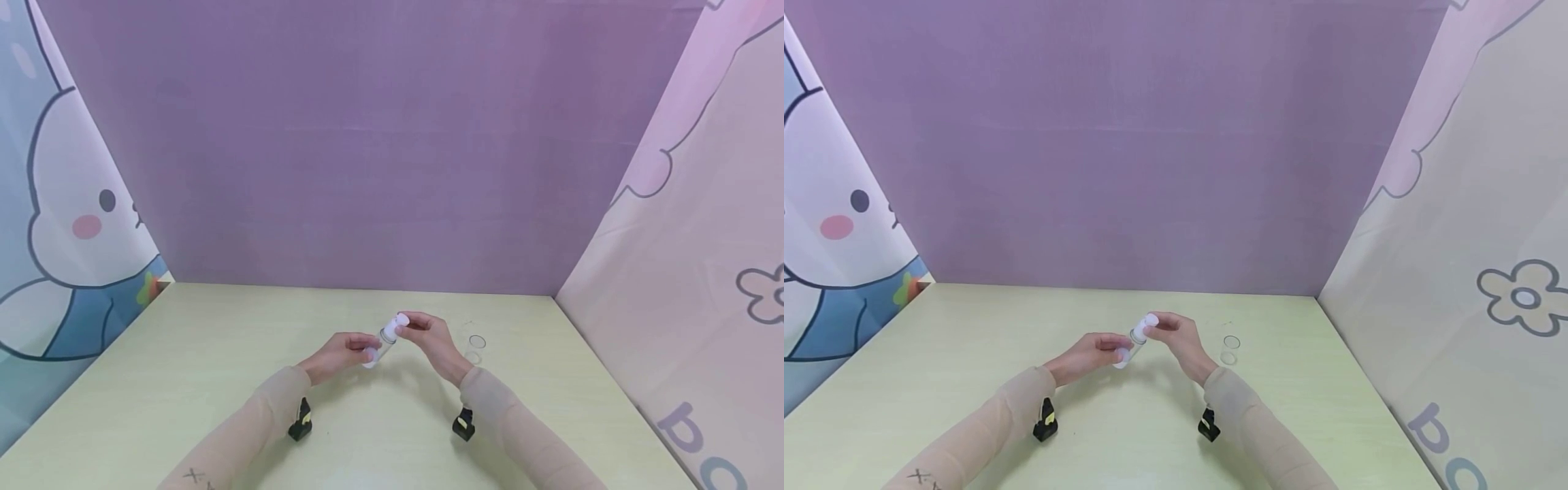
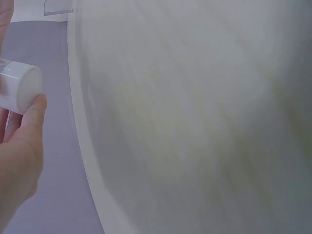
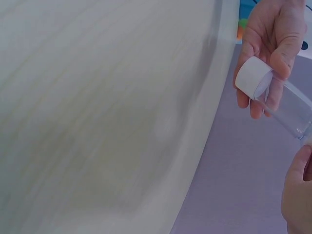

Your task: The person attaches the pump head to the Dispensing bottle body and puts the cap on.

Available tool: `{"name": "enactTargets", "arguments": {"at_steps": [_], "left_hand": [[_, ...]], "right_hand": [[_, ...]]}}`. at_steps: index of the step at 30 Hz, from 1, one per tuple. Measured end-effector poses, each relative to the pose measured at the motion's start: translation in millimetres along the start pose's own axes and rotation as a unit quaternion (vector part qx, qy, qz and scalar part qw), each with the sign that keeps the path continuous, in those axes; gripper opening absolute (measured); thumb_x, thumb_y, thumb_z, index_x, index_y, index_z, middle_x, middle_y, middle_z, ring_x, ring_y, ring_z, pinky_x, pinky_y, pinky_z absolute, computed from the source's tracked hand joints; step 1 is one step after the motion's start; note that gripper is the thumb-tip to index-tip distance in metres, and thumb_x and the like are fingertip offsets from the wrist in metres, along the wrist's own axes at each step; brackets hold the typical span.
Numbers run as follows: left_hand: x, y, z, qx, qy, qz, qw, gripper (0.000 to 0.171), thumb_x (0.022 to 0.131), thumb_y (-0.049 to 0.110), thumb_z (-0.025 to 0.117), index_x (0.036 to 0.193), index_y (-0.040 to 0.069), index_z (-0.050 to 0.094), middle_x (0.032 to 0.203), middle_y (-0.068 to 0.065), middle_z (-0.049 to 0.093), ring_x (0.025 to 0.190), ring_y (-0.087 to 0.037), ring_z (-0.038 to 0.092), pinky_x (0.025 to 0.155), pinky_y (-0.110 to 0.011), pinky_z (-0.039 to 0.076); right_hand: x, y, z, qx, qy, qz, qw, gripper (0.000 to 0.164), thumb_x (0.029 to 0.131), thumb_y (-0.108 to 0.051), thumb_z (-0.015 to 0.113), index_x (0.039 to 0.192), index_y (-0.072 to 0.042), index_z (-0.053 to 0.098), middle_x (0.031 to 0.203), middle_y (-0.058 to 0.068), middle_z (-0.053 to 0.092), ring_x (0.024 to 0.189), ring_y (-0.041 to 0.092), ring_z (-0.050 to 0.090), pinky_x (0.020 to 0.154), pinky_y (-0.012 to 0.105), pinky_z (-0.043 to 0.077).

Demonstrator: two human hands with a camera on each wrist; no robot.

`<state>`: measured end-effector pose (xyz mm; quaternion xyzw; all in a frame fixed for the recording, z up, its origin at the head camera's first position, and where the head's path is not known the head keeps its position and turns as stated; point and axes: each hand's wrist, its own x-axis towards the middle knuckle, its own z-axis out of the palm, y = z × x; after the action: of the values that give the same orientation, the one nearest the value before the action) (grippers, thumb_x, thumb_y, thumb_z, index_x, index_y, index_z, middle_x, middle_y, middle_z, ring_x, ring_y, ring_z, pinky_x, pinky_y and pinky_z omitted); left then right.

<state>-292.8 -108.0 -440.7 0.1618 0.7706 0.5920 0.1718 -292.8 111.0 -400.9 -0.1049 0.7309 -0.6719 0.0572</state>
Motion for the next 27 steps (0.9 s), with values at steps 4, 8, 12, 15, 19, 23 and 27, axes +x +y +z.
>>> {"name": "enactTargets", "arguments": {"at_steps": [4,8,12,15,19,23,27], "left_hand": [[-0.4,0.6,0.5,0.000,-0.002,0.000,1.0000,0.041,0.087,0.028,0.062,0.125,0.013,0.056,0.129,-0.008,0.055,0.117,-0.023,0.051,0.098,-0.043,0.043],[-0.7,0.9,0.6,-0.003,0.000,-0.002,1.0000,0.040,0.087,0.027,0.062,0.124,0.013,0.056,0.129,-0.009,0.055,0.117,-0.023,0.051,0.097,-0.042,0.043],[-0.5,1.7,0.1,-0.001,0.002,-0.001,1.0000,0.039,0.087,0.026,0.062,0.124,0.013,0.057,0.128,-0.009,0.055,0.116,-0.023,0.052,0.097,-0.042,0.043],[-0.8,1.8,-0.2,0.001,0.000,0.005,1.0000,0.039,0.088,0.026,0.061,0.124,0.012,0.056,0.129,-0.009,0.055,0.117,-0.024,0.051,0.097,-0.043,0.043],[-1.1,1.5,-0.4,0.000,-0.005,0.012,0.9999,0.041,0.088,0.026,0.061,0.125,0.010,0.055,0.129,-0.010,0.054,0.118,-0.025,0.050,0.097,-0.043,0.043],[-0.9,1.7,-0.5,-0.002,-0.005,0.012,0.9999,0.041,0.087,0.025,0.062,0.125,0.010,0.055,0.129,-0.010,0.055,0.118,-0.025,0.050,0.097,-0.043,0.043],[-0.6,2.5,-0.3,-0.004,-0.005,0.009,0.9999,0.041,0.087,0.025,0.062,0.124,0.010,0.056,0.129,-0.010,0.055,0.118,-0.025,0.050,0.097,-0.043,0.043]], "right_hand": [[-0.2,-0.2,-0.1,0.000,0.002,0.000,1.000,0.043,0.081,-0.015,0.069,0.120,0.000,0.057,0.109,0.008,0.063,0.095,0.013,0.059,0.089,0.030,0.049],[-0.6,-0.2,0.1,0.001,0.004,0.004,1.000,0.040,0.081,-0.014,0.069,0.118,-0.002,0.059,0.109,0.008,0.063,0.094,0.014,0.058,0.089,0.030,0.049],[-0.6,0.1,-0.2,0.003,0.002,0.008,1.000,0.040,0.081,-0.013,0.069,0.118,-0.002,0.059,0.109,0.009,0.063,0.095,0.013,0.058,0.090,0.031,0.048],[-1.7,-0.1,-0.9,0.009,-0.009,0.003,1.000,0.041,0.082,-0.012,0.068,0.120,-0.002,0.058,0.113,0.011,0.063,0.097,0.014,0.059,0.092,0.032,0.047],[-4.1,-0.5,-2.8,0.024,-0.034,-0.006,0.999,0.044,0.082,-0.010,0.067,0.124,-0.003,0.054,0.122,0.012,0.060,0.106,0.017,0.058,0.095,0.033,0.046],[-4.8,-0.1,-4.6,0.040,-0.053,-0.013,0.998,0.045,0.082,-0.006,0.065,0.126,-0.004,0.053,0.128,0.011,0.056,0.113,0.017,0.055,0.097,0.033,0.044],[-4.6,-0.4,-5.1,0.040,-0.065,-0.024,0.997,0.045,0.083,-0.004,0.063,0.127,-0.002,0.052,0.130,0.015,0.053,0.115,0.018,0.054,0.097,0.033,0.044]]}}
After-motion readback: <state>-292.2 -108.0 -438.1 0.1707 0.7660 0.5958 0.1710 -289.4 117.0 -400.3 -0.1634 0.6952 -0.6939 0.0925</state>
